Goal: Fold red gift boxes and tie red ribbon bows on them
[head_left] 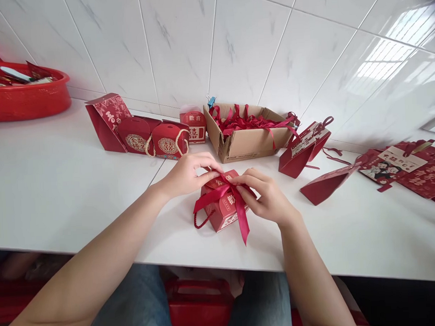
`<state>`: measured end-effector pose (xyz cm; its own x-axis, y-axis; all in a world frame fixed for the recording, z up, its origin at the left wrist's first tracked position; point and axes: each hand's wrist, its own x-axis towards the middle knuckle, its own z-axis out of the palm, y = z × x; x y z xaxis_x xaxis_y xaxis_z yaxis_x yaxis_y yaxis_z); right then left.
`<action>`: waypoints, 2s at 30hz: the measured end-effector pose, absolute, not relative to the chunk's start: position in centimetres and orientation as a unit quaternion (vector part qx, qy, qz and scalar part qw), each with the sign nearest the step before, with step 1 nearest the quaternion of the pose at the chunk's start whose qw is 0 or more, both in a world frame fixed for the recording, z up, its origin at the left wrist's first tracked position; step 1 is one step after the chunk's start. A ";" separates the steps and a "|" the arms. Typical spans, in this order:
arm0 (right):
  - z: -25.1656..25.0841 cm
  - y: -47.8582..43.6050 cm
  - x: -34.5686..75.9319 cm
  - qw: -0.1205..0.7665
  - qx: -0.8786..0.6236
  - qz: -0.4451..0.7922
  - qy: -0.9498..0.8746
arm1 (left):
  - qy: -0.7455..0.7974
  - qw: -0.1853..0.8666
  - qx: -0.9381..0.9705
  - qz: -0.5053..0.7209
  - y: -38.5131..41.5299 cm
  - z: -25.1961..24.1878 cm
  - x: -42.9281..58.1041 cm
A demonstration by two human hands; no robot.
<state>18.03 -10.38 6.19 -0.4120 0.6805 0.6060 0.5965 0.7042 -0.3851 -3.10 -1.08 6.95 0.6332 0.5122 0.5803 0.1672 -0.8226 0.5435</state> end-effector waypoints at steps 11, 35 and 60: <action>6.3 -10.3 18.4 0.368 -0.361 0.084 -0.853 | 0.207 0.238 0.879 0.357 -1.3 7.3 -3.4; 5.9 -9.5 18.7 0.488 -0.427 0.048 -0.759 | 0.253 0.214 0.875 0.353 -3.9 6.7 -0.7; 5.4 -9.4 18.4 0.418 -0.349 0.072 -0.836 | 0.262 0.279 0.882 0.276 -1.5 7.7 -3.2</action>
